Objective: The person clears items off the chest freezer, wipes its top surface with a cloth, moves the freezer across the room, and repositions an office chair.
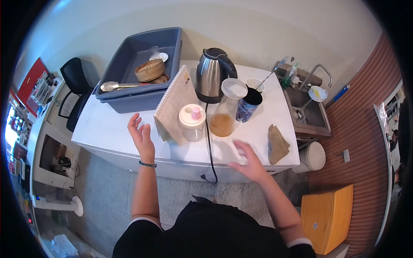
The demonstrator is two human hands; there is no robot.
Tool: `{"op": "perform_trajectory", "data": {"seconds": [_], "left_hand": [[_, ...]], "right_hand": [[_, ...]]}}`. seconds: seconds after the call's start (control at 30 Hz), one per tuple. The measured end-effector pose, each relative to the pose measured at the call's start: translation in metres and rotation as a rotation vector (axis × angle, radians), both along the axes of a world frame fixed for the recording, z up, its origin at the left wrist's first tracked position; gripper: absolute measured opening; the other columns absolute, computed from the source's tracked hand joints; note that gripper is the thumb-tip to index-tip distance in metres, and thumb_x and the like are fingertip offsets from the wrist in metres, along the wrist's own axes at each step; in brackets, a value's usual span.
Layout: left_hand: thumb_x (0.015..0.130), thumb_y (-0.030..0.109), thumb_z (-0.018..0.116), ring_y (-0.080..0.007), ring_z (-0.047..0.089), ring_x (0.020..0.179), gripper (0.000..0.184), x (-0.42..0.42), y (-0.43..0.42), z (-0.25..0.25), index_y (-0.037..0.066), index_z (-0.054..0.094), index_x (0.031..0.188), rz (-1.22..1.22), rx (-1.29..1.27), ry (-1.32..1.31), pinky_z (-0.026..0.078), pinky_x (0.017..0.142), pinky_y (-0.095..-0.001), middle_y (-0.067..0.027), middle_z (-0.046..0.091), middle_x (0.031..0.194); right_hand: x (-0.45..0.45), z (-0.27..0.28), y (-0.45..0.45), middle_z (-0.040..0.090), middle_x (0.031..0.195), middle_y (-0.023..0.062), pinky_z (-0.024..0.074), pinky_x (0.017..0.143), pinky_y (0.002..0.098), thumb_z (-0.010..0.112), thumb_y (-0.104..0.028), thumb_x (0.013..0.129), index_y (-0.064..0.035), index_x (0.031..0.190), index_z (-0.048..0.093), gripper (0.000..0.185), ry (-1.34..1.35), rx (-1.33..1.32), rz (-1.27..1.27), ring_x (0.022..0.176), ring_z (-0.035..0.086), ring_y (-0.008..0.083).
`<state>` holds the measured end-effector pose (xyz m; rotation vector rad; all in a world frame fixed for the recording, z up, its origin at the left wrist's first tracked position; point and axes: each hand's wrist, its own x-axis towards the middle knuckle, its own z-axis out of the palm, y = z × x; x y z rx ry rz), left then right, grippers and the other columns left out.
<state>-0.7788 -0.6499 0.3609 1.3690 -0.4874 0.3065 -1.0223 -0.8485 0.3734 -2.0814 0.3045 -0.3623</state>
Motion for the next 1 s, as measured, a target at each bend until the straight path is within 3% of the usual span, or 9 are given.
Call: {"op": "perform_trajectory", "data": {"seconds": [0.07, 0.17, 0.3, 0.57, 0.67, 0.8, 0.87, 0.93, 1.0], "left_hand": [[0.077, 0.014, 0.052, -0.0196, 0.036, 0.103, 0.042, -0.004, 0.008, -0.004, 0.006, 0.034, 0.114, -0.009, -0.004, -0.021, 0.03, 0.086, -0.0331, -0.0068, 0.037, 0.117], [0.076, 0.01, 0.052, -0.019, 0.037, 0.102, 0.043, -0.007, 0.027, -0.007, 0.006, 0.034, 0.114, 0.038, 0.018, -0.006, 0.03, 0.086, -0.0322, -0.0073, 0.037, 0.117], [0.076, 0.009, 0.051, -0.0183, 0.039, 0.1, 0.044, -0.003, 0.065, -0.013, 0.005, 0.033, 0.115, 0.121, 0.023, -0.006, 0.032, 0.084, -0.0308, -0.0092, 0.038, 0.116], [0.078, 0.004, 0.045, -0.0164, 0.042, 0.097, 0.04, -0.007, 0.083, 0.004, 0.003, 0.032, 0.115, 0.192, -0.049, 0.039, 0.034, 0.085, -0.028, -0.0102, 0.04, 0.112], [0.078, 0.003, 0.043, -0.0153, 0.044, 0.092, 0.036, -0.011, 0.069, 0.013, 0.002, 0.035, 0.113, 0.15, -0.098, 0.013, 0.036, 0.082, -0.0269, -0.0093, 0.044, 0.105], [0.078, -0.001, 0.041, -0.0141, 0.047, 0.082, 0.029, -0.011, 0.031, 0.01, 0.001, 0.039, 0.106, -0.165, -0.189, 0.043, 0.038, 0.078, -0.0262, -0.0078, 0.048, 0.093], [0.074, 0.007, 0.05, -0.0167, 0.047, 0.087, 0.04, -0.024, 0.003, 0.0, 0.002, 0.035, 0.111, -0.317, -0.174, 0.015, 0.038, 0.078, -0.0292, -0.0082, 0.046, 0.098], [0.067, 0.027, 0.061, -0.0234, 0.036, 0.107, 0.069, -0.041, -0.021, -0.029, 0.003, 0.023, 0.119, -0.352, -0.131, -0.054, 0.029, 0.088, -0.0348, -0.0126, 0.036, 0.116], [0.063, 0.034, 0.065, -0.0253, 0.028, 0.114, 0.082, -0.057, -0.029, -0.065, 0.001, 0.018, 0.122, -0.35, -0.075, -0.059, 0.022, 0.094, -0.0376, -0.0136, 0.027, 0.123]], "right_hand": [[0.062, 0.011, 0.01, 0.031, 0.123, 0.0147, 0.0309, 0.091, 0.0372, 0.071, -0.018, 0.061, -0.0069, 0.125, 0.021, 0.083, -0.129, -0.017, 0.001, 0.114, 0.033, 0.0253], [0.133, -0.018, 0.014, 0.028, 0.125, 0.0173, 0.0283, 0.093, 0.0368, 0.076, -0.022, 0.054, -0.0088, 0.129, 0.006, 0.103, -0.298, -0.093, -0.145, 0.117, 0.029, 0.0286], [0.163, -0.034, 0.02, 0.03, 0.123, 0.0171, 0.0293, 0.093, 0.0354, 0.078, -0.022, 0.051, -0.0085, 0.128, 0.007, 0.106, -0.352, -0.015, -0.118, 0.115, 0.032, 0.0288], [0.159, -0.034, 0.024, 0.038, 0.113, 0.0143, 0.0339, 0.089, 0.0341, 0.077, -0.018, 0.051, -0.0061, 0.119, 0.022, 0.088, -0.236, -0.023, -0.156, 0.106, 0.041, 0.0255], [0.142, -0.039, 0.026, 0.038, 0.113, 0.0141, 0.0344, 0.088, 0.0336, 0.078, -0.019, 0.049, -0.0052, 0.118, 0.023, 0.089, -0.335, -0.08, -0.131, 0.105, 0.041, 0.0253], [0.128, -0.047, 0.029, 0.037, 0.114, 0.014, 0.0342, 0.089, 0.0332, 0.077, -0.019, 0.051, -0.0048, 0.118, 0.024, 0.087, -0.286, -0.065, -0.093, 0.106, 0.041, 0.0252], [0.122, -0.033, 0.029, 0.034, 0.118, 0.0157, 0.0308, 0.092, 0.0332, 0.077, -0.019, 0.052, -0.0044, 0.122, 0.02, 0.091, -0.241, -0.037, -0.08, 0.11, 0.036, 0.0259], [0.114, -0.027, 0.027, 0.028, 0.123, 0.0175, 0.0263, 0.095, 0.0326, 0.075, -0.017, 0.053, -0.0036, 0.125, 0.014, 0.095, -0.204, -0.194, -0.017, 0.115, 0.031, 0.0265], [0.091, -0.037, 0.017, 0.026, 0.125, 0.0167, 0.0236, 0.096, 0.0357, 0.064, -0.019, 0.063, -0.0025, 0.127, 0.01, 0.085, -0.357, -0.12, 0.005, 0.117, 0.027, 0.0267]]}}
